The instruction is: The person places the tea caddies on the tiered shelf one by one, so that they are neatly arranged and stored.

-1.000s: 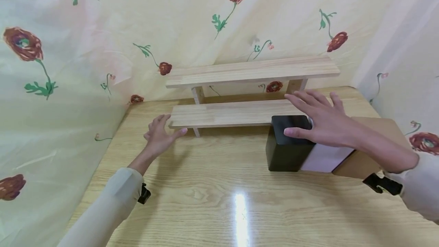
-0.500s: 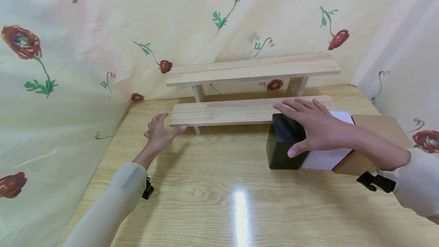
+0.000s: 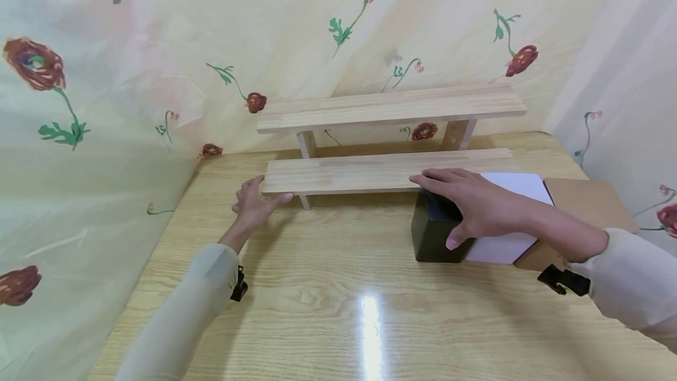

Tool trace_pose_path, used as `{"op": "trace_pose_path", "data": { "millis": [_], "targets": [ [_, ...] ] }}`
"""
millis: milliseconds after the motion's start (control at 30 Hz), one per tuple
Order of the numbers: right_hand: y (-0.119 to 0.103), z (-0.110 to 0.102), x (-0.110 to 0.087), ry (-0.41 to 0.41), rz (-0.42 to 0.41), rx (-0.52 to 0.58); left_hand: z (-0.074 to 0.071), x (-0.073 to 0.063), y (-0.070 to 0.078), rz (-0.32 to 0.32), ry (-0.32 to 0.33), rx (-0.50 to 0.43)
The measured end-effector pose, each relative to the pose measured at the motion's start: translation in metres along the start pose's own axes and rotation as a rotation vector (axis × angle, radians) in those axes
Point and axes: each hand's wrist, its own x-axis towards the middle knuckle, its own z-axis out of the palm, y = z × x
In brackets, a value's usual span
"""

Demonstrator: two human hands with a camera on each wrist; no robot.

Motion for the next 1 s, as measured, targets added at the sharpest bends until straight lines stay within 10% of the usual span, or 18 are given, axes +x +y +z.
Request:
{"op": "trace_pose_path", "data": {
  "millis": [1000],
  "targets": [
    [0.0018,-0.007,0.0044,0.058,-0.023,-0.106,0.0008,0.0033,0.009,-0.051,0.013,0.019]
  ]
}}
